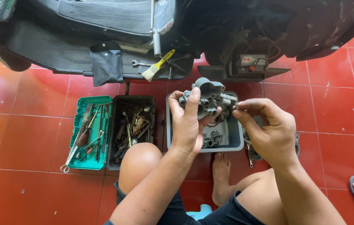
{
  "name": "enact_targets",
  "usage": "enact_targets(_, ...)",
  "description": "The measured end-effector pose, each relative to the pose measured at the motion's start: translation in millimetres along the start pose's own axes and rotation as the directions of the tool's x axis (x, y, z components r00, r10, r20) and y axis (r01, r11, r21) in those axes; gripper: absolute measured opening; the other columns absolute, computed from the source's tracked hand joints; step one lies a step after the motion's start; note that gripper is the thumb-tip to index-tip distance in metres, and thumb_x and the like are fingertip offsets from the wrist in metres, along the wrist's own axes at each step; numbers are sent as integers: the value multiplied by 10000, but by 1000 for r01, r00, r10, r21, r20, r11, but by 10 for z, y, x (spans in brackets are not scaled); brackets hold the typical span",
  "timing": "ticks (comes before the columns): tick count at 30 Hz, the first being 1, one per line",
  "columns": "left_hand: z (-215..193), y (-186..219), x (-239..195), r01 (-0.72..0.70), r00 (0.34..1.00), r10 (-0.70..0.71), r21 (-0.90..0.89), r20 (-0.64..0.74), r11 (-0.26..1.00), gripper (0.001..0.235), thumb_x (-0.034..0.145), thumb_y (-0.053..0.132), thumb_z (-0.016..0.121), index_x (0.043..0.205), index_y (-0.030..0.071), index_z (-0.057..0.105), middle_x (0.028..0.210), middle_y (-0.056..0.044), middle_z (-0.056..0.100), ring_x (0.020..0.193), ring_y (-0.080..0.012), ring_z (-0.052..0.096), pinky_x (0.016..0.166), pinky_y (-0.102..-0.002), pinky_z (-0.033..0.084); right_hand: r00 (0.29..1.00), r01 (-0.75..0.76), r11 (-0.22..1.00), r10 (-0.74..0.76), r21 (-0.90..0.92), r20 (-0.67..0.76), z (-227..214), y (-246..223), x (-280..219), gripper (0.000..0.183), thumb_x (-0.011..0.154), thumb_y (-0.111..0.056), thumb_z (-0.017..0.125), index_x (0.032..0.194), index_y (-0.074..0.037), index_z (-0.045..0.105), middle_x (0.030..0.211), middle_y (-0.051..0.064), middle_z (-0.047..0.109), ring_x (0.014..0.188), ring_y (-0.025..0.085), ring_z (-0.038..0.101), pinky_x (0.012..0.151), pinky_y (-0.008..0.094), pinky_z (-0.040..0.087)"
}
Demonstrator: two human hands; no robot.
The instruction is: The person sits on a small stool and handles a carburetor, initially holding it with a red hose attached. They place the carburetor into a metal tray containing other parts, then pick it up again to remove a small component. Using a screwdriver, the person works on the carburetor, manipulating internal parts while holding the assembly in their hands.
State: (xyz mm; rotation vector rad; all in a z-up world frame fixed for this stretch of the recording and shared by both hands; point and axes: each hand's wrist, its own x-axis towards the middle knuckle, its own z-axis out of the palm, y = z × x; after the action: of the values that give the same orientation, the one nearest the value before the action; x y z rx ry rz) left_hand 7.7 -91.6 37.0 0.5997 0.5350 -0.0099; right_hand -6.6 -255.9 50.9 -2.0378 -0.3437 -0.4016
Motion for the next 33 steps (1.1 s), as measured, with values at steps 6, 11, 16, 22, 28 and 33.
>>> enact_targets(6,18,-72,94,-1,1000,2,-38,18,999,511,878,181,767,1149,205,335,1122,-154,469,923,-313,661,805,-552,666,999,38,999,-38,-23,6,24,-62,76,77,893,1,827,947,-41,793,757,69,744,707,114,712,733,307,586)
enact_targets(11,-5,-183,172,-35,999,35,9,6,999,535,865,164,788,1135,221,329,1114,-136,466,929,-279,648,807,-507,666,999,10,1000,-11,25,45,73,-79,144,90,894,12,803,955,-53,798,766,72,748,724,112,713,744,320,592)
enact_targets(16,-7,-246,189,-53,998,55,71,-20,996,529,869,176,794,1120,226,331,1125,-123,477,942,-228,608,814,-444,655,995,-42,999,40,18,89,120,-43,156,103,908,-4,786,985,-70,804,753,68,750,728,110,723,731,319,595)
enact_targets(22,-12,-271,208,-57,998,60,150,-17,987,564,844,201,824,1119,225,332,1127,-107,509,930,-199,590,795,-409,638,977,-149,985,134,82,163,138,26,174,104,935,-14,745,1030,-33,783,765,112,756,780,85,656,749,353,590)
enact_targets(28,-56,-268,235,-40,999,37,144,22,989,501,906,229,767,1122,230,314,1150,-130,500,962,-235,618,803,-431,640,982,-140,984,124,111,143,157,96,195,83,938,-11,761,1012,-42,785,787,72,728,749,56,612,687,286,569)
enact_targets(33,-67,-239,243,20,999,-23,74,34,997,259,1055,403,509,1098,237,314,1150,-89,454,1074,-224,524,920,-514,593,996,-33,999,34,-13,88,133,66,218,71,951,-23,773,1011,-49,800,847,72,729,685,111,636,639,286,545)
